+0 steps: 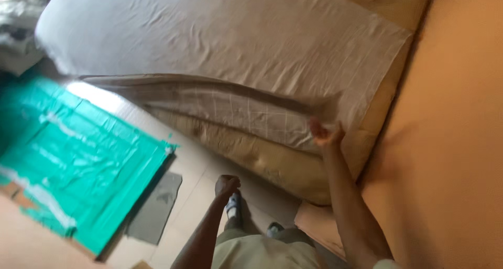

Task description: The person spreads a white fitted sheet over a mattress, tucking and smoothing it around the edges. They repeatedly adjust the sheet to fit the corners and sides, then remove and reposition it before continuing to smooth it down.

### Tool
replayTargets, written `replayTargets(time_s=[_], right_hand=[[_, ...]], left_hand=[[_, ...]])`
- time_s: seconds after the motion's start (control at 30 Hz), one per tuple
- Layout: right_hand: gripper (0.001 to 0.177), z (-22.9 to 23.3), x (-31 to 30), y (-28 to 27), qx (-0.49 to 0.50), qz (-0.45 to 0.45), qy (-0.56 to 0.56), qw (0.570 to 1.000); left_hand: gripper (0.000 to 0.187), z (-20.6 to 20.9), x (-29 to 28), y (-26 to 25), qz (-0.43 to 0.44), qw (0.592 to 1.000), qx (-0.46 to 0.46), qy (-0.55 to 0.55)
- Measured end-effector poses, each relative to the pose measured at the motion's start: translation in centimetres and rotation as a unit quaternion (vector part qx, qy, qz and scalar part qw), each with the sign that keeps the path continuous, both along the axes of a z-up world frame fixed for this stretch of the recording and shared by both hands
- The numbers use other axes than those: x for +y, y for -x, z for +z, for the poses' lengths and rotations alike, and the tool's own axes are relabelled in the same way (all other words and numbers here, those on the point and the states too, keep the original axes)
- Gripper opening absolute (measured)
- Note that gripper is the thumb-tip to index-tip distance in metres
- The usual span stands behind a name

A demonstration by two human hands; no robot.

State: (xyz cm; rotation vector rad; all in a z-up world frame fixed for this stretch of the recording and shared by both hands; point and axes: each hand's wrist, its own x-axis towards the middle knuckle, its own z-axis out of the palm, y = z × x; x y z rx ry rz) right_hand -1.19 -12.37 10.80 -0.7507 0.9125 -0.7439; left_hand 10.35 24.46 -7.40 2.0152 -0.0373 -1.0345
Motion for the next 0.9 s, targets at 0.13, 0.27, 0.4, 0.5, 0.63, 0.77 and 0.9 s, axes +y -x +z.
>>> replayTargets(time_s=[0.13,0.27,0.4,0.5,0.63,0.77,0.9], right_hand=[[0.023,-5.2,0.4,-0.5,0.124,-0.04,-0.062,0.989],[0.015,-7.8,0.6,-1.2,0.244,-0.085,0.018,0.966],[0.017,-8.5,-3.0,-2.7,0.477,-0.108,0.183,0.853],[0.02,-9.2,-6.8,-3.9,0.501,-0.111,0.318,0.797],[0.018,-10.0,-10.9,-5.5,0.44,-0.031,0.297,0.847],[0.015,-9.3,-13.8,-7.6,0.4,0.048,0.229,0.886],[0.014,-8.4,-15.1,-7.7,0.374,0.087,0.158,0.91]], left_hand=[[0.025,-0.4,-3.5,-6.1,-0.091,0.99,-0.076,-0.077],[0.031,1.4,-8.3,-10.6,-0.12,0.981,-0.147,-0.031],[0.027,5.1,-14.3,-13.5,-0.144,0.966,-0.214,0.021],[0.024,8.4,-19.2,-14.7,-0.165,0.948,-0.27,0.045],[0.021,11.5,-25.4,-15.7,-0.201,0.951,-0.235,0.009],[0.024,12.2,-30.3,-16.4,-0.218,0.938,-0.27,0.018],[0.051,10.9,-34.5,-17.0,-0.249,0.894,-0.371,0.009]])
